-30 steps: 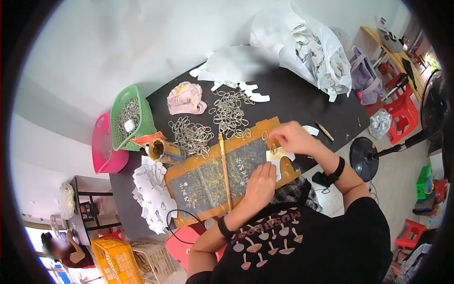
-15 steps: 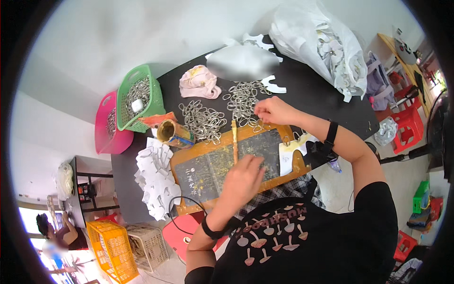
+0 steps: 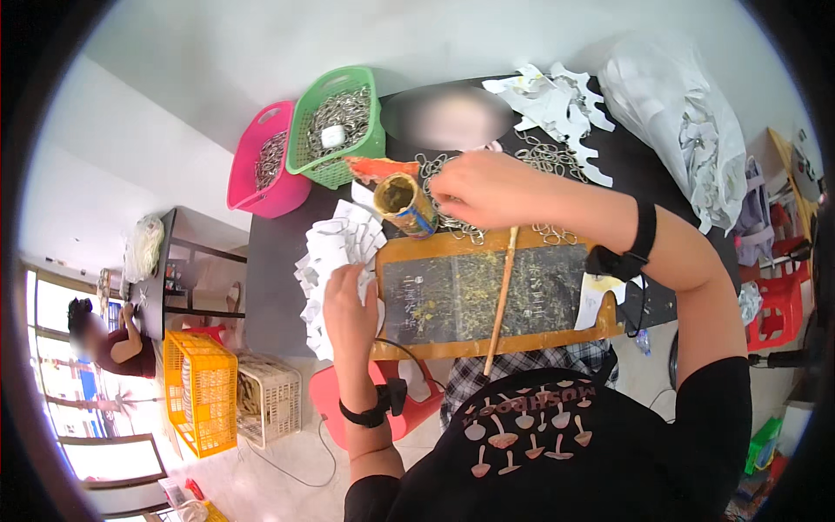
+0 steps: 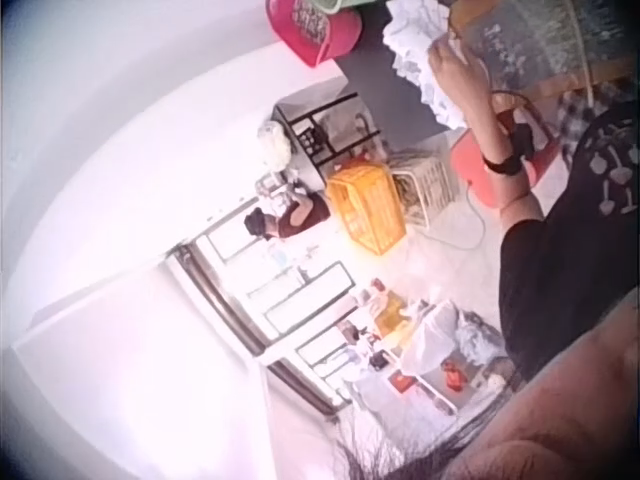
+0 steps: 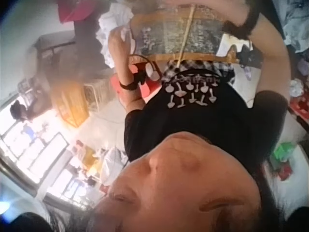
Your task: Applying glue to the edges and surfaces of white shoe components using a brush on a workbench.
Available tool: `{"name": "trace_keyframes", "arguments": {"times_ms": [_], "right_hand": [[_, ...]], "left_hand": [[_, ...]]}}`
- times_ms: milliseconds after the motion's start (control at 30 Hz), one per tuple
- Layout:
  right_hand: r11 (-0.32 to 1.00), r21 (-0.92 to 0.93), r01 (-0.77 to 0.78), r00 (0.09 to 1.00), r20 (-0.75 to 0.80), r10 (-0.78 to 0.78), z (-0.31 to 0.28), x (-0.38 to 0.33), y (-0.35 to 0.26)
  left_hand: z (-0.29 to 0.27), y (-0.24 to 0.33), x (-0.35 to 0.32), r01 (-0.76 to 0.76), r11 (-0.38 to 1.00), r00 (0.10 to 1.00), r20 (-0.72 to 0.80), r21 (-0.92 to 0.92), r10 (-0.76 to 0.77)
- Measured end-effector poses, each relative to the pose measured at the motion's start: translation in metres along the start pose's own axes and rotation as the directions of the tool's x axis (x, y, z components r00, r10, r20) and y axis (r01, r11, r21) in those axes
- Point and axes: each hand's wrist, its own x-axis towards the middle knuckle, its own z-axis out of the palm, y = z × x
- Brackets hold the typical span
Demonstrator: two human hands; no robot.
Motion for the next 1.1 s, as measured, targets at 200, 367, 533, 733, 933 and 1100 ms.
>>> {"name": "trace_keyframes", "arguments": {"times_ms": [200,367,533,733,933,1100], "right_hand": [[0.963,-0.202,0.179,0.848,0.527,-0.047,-0.010,0.011,-0.016],[0.884,-0.031,0.466,0.788,0.469,-0.399,0.080,-0.098,-0.040],[0.881,-0.082,0.465,0.829,0.390,-0.401,0.065,-0.103,-0.042],[0.973,-0.106,0.204,0.954,-0.202,-0.222,0.031,-0.110,-0.012],[0.780,0.621,0.078,0.384,-0.741,0.552,-0.063,-0.100,0.046],[0.819,0.550,0.163,0.434,-0.785,0.442,-0.121,-0.086,0.027]], "left_hand": [[-0.019,-0.036,-0.018,0.039,0.994,0.982,0.181,0.103,-0.057],[-0.010,-0.043,-0.028,-0.118,0.974,0.977,0.197,0.192,0.080],[-0.010,-0.054,-0.027,-0.016,0.999,0.977,0.215,0.040,0.007],[-0.014,-0.028,-0.030,-0.159,0.965,0.953,0.289,0.208,0.095],[-0.016,-0.028,-0.027,-0.256,0.929,0.917,0.373,0.268,0.145],[-0.002,-0.034,-0.032,-0.378,0.827,0.909,0.336,0.416,0.247]]}}
